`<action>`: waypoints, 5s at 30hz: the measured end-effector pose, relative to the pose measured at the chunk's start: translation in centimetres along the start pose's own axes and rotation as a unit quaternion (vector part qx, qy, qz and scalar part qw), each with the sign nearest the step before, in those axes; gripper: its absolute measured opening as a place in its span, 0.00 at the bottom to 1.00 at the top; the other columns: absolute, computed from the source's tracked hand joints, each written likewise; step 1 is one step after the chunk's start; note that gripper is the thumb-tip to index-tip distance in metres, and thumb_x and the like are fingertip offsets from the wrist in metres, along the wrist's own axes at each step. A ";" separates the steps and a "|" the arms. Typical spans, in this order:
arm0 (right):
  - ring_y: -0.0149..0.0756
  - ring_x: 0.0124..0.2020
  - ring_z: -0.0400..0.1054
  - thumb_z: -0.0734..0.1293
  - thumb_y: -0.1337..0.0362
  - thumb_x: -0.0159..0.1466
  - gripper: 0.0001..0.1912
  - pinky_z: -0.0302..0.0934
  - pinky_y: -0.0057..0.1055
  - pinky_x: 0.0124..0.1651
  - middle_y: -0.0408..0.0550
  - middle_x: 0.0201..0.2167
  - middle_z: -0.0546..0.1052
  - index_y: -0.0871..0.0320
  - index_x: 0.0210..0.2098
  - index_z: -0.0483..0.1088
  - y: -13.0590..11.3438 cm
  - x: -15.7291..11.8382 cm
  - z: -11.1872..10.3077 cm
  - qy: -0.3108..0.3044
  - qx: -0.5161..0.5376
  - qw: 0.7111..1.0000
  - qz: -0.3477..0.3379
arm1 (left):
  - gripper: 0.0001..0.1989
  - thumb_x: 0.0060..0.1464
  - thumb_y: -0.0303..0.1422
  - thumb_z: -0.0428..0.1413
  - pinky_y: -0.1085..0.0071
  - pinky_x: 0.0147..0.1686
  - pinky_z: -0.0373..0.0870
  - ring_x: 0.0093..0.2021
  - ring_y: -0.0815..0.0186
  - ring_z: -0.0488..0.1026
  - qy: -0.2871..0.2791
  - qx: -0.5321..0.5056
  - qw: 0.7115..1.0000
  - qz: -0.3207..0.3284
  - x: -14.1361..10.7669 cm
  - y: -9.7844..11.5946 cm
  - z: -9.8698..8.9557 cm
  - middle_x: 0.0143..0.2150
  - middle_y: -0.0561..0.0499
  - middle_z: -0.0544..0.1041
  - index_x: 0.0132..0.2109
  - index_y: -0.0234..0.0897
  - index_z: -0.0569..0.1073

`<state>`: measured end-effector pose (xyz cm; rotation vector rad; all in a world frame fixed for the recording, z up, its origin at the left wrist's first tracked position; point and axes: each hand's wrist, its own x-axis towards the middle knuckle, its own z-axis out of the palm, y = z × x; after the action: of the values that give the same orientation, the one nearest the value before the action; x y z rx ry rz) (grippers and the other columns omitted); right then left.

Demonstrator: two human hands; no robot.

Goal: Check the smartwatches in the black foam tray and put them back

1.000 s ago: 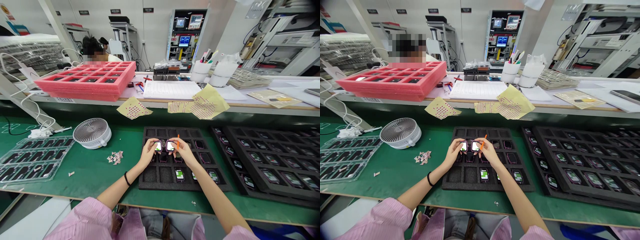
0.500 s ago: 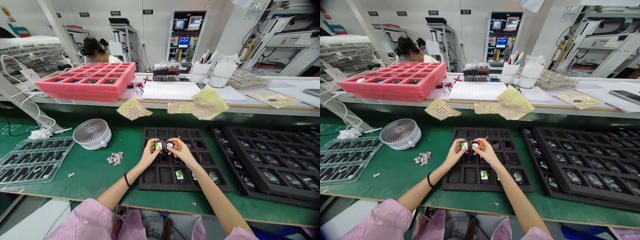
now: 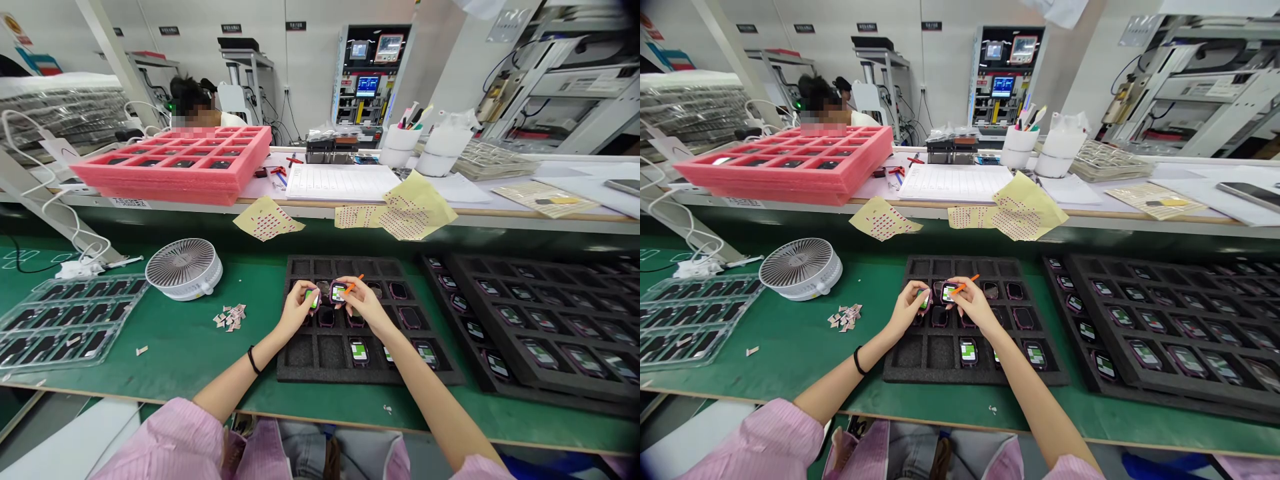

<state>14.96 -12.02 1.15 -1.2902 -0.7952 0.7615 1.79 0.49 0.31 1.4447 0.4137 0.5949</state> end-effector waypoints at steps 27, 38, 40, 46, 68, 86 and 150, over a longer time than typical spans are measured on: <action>0.34 0.24 0.73 0.72 0.56 0.53 0.20 0.56 0.23 0.15 0.47 0.36 0.73 0.55 0.42 0.67 -0.1 0.1 0.1 0.025 0.021 0.999 -0.004 | 0.35 0.54 0.40 0.56 0.72 0.34 0.68 0.46 0.62 0.70 -0.095 -0.041 0.993 0.047 0.3 -1.6 -0.2 0.54 0.43 0.68 0.66 0.43 0.52; 0.31 0.21 0.70 0.67 0.51 0.58 0.16 0.57 0.23 0.16 0.43 0.26 0.71 0.56 0.39 0.70 -0.6 -0.1 0.2 0.037 0.031 0.999 -0.008 | 0.34 0.55 0.37 0.56 0.68 0.46 0.69 0.51 0.60 0.70 -0.100 -0.055 0.993 0.039 0.3 -1.8 -0.5 0.59 0.43 0.67 0.66 0.43 0.52; 0.30 0.21 0.70 0.68 0.52 0.58 0.16 0.56 0.23 0.16 0.43 0.29 0.71 0.55 0.40 0.70 -0.5 -0.1 0.1 0.040 0.029 0.999 -0.014 | 0.34 0.55 0.37 0.56 0.66 0.48 0.68 0.52 0.60 0.70 -0.102 -0.055 0.992 0.041 0.4 -1.9 -0.5 0.59 0.43 0.67 0.66 0.43 0.52; 0.34 0.28 0.72 0.72 0.57 0.54 0.21 0.58 0.23 0.16 0.46 0.36 0.71 0.52 0.45 0.66 0.1 0.1 0.1 0.038 0.031 0.999 -0.023 | 0.35 0.55 0.37 0.56 0.63 0.52 0.67 0.54 0.58 0.69 -0.106 -0.054 0.992 0.047 0.4 -2.0 -0.6 0.59 0.43 0.67 0.66 0.44 0.51; 0.30 0.17 0.67 0.70 0.50 0.55 0.17 0.53 0.24 0.14 0.41 0.22 0.70 0.56 0.35 0.70 -0.8 -0.2 0.2 0.093 0.021 0.995 -0.003 | 0.35 0.54 0.37 0.57 0.60 0.55 0.65 0.53 0.58 0.70 -0.092 -0.050 0.994 0.033 0.3 -1.8 -0.5 0.59 0.43 0.67 0.66 0.43 0.52; 0.36 0.32 0.74 0.73 0.60 0.52 0.23 0.58 0.21 0.16 0.49 0.43 0.73 0.53 0.46 0.65 0.1 0.0 0.1 0.028 0.019 0.999 -0.016 | 0.35 0.54 0.36 0.57 0.60 0.55 0.65 0.56 0.57 0.68 -0.093 -0.051 0.994 0.037 0.4 -2.0 -0.6 0.61 0.43 0.64 0.66 0.43 0.52; 0.30 0.26 0.67 0.75 0.60 0.49 0.24 0.53 0.21 0.17 0.44 0.32 0.72 0.54 0.43 0.66 -0.1 0.0 0.2 0.086 0.027 0.996 -0.024 | 0.37 0.53 0.38 0.58 0.62 0.53 0.66 0.53 0.59 0.69 -0.091 -0.037 0.994 0.040 0.1 -1.4 -0.2 0.57 0.42 0.67 0.65 0.40 0.52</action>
<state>14.82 -11.99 1.31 -1.2656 -0.6608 0.6210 1.95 0.72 -1.12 1.4349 0.1879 0.5320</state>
